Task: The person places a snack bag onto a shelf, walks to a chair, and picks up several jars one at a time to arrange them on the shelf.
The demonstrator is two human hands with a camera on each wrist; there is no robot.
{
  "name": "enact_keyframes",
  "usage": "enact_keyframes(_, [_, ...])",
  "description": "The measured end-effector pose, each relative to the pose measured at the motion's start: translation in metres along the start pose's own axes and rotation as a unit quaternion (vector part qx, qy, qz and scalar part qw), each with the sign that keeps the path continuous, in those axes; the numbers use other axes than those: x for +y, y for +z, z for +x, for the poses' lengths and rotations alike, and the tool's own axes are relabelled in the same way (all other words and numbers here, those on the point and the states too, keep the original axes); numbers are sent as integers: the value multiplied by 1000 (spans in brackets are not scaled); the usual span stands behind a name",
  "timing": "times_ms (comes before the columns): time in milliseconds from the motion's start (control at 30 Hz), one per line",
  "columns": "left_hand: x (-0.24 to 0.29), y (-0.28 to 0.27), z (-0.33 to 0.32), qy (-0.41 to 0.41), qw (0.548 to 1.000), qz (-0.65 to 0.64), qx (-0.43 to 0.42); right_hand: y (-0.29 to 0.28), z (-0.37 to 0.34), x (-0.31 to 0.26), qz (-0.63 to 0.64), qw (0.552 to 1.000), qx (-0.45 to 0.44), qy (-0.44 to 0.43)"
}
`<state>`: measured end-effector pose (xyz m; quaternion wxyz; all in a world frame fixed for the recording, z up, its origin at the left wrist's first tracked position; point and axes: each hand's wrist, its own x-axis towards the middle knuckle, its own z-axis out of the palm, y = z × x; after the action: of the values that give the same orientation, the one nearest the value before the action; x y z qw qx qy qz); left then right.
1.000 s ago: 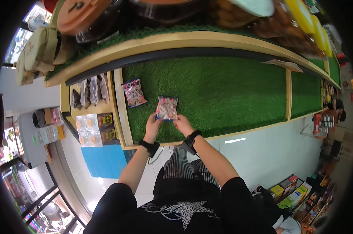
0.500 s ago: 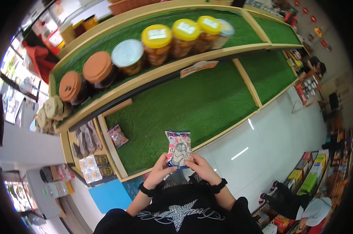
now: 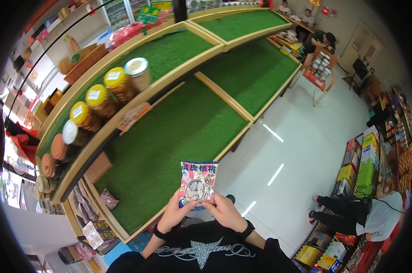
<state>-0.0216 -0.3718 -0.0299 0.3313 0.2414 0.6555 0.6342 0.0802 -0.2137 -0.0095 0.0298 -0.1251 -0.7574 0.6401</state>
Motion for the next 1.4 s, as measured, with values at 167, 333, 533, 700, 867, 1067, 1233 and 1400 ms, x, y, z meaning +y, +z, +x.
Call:
enact_keyframes(167, [11, 66, 48, 58, 997, 7, -55, -90, -20, 5, -94, 990, 61, -82])
enact_keyframes(333, [25, 126, 88, 93, 986, 125, -66, -153, -43, 2, -240, 959, 135, -72])
enact_keyframes(533, [15, 178, 117, 34, 988, 18, -148, -197, -70, 18, -264, 943, 199, -29])
enact_keyframes(700, [13, 203, 148, -41, 964, -51, -258, -206, -89, 36, -120, 943, 309, 21])
enact_keyframes(867, [7, 232, 186, -49, 941, -50, -330, -233, -90, 38, -38, 935, 352, 36])
enact_keyframes(1067, [31, 260, 249, -51, 912, -55, -403, -273, -61, 43, 84, 910, 405, 26])
enact_keyframes(1233, [54, 276, 315, -11, 895, -5, -447, -318, -24, 45, 19, 904, 427, 0])
enact_keyframes(1400, [64, 292, 363, 62, 899, 49, -430, -359, 6, 38, 42, 901, 432, 9])
